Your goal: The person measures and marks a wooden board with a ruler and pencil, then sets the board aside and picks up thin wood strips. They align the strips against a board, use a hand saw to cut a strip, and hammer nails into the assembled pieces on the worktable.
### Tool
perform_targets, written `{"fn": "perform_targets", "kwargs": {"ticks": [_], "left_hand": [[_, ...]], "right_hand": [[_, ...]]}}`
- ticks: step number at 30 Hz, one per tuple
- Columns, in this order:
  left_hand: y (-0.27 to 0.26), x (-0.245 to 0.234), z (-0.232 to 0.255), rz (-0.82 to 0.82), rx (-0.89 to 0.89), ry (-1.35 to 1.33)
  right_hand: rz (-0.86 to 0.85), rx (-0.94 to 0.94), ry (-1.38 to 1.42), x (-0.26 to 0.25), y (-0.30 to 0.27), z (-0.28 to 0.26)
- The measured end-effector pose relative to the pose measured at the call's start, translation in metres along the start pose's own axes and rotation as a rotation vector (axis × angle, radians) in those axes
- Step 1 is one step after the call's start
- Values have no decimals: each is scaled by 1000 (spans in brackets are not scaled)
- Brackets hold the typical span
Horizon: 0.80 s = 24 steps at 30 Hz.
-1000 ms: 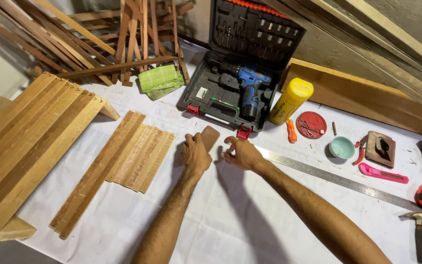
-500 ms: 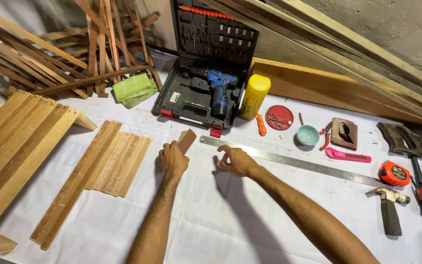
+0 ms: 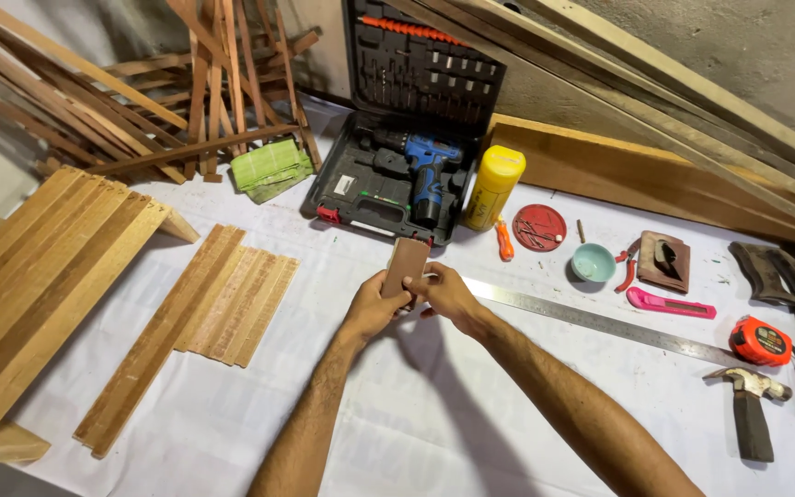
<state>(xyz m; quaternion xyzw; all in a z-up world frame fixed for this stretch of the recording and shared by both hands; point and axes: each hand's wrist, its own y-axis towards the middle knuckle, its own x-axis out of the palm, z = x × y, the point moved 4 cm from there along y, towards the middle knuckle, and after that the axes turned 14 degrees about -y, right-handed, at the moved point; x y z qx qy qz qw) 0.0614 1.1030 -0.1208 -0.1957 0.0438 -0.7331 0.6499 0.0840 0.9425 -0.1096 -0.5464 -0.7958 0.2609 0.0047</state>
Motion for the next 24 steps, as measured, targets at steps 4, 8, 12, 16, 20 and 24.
{"fn": "perform_targets", "kwargs": {"ticks": [4, 8, 12, 16, 20, 24], "left_hand": [[14, 49, -9, -55, -17, 146], [40, 124, -31, -182, 369, 479], [30, 221, -26, -174, 228, 480], [29, 306, -28, -275, 129, 427], [60, 376, -39, -357, 277, 477], [79, 433, -23, -378, 279, 542]], "right_hand": [[96, -19, 77, -54, -16, 18], [263, 33, -39, -128, -53, 46], [387, 33, -40, -204, -88, 96], [486, -10, -78, -283, -117, 146], [700, 59, -243, -353, -140, 155], [837, 40, -364, -402, -143, 163]]}}
